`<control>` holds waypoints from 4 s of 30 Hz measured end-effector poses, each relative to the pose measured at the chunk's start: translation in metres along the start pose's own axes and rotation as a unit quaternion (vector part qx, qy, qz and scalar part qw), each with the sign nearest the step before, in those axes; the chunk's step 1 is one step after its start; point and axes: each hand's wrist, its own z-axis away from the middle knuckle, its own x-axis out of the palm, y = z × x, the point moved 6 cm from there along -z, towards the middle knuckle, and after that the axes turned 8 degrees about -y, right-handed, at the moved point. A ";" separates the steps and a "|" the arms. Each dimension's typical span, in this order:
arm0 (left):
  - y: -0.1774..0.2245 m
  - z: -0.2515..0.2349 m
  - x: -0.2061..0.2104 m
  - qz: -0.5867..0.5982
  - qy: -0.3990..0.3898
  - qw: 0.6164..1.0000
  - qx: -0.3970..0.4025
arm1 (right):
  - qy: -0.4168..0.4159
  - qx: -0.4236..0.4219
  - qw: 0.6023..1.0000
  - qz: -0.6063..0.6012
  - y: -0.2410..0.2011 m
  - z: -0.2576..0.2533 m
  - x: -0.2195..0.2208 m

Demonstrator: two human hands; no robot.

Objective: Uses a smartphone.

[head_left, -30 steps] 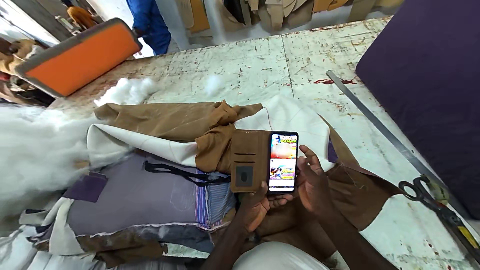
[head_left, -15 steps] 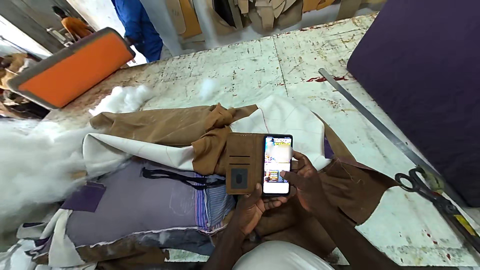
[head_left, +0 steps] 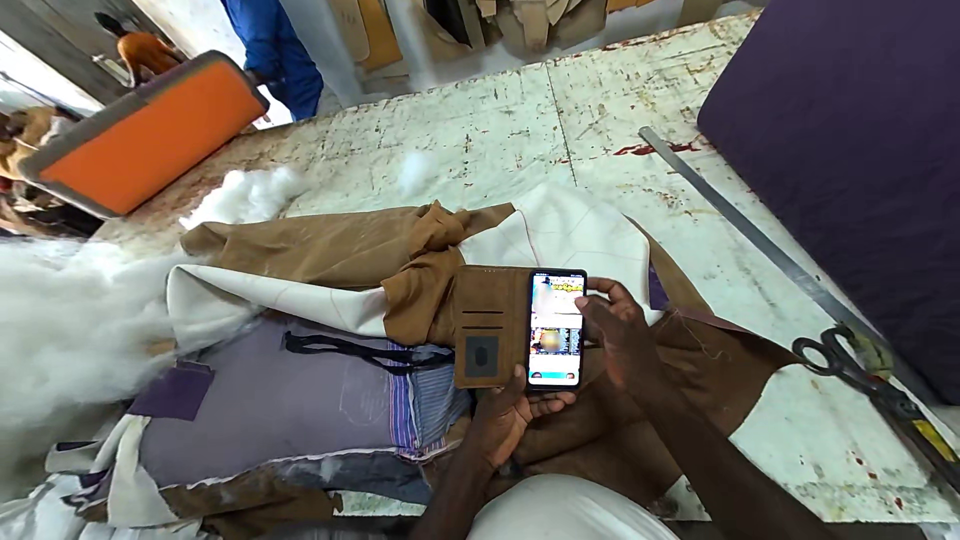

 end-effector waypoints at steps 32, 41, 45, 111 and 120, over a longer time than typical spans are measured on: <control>-0.006 0.000 -0.003 -0.011 -0.003 1.000 -0.001 | -0.055 0.010 0.997 0.062 -0.014 -0.014 -0.007; -0.009 0.003 -0.007 -0.023 0.018 1.000 -0.005 | -0.111 0.054 0.984 0.127 -0.005 0.003 -0.002; -0.011 0.002 -0.007 -0.020 0.024 1.000 -0.005 | -0.145 0.054 0.976 0.152 0.016 0.018 -0.011; -0.012 0.017 -0.003 -0.032 0.047 0.998 0.004 | -0.173 0.038 0.984 0.013 0.030 0.005 -0.011; -0.013 0.016 -0.009 -0.030 0.044 0.999 0.008 | -0.219 0.054 0.974 -0.021 0.033 0.003 -0.007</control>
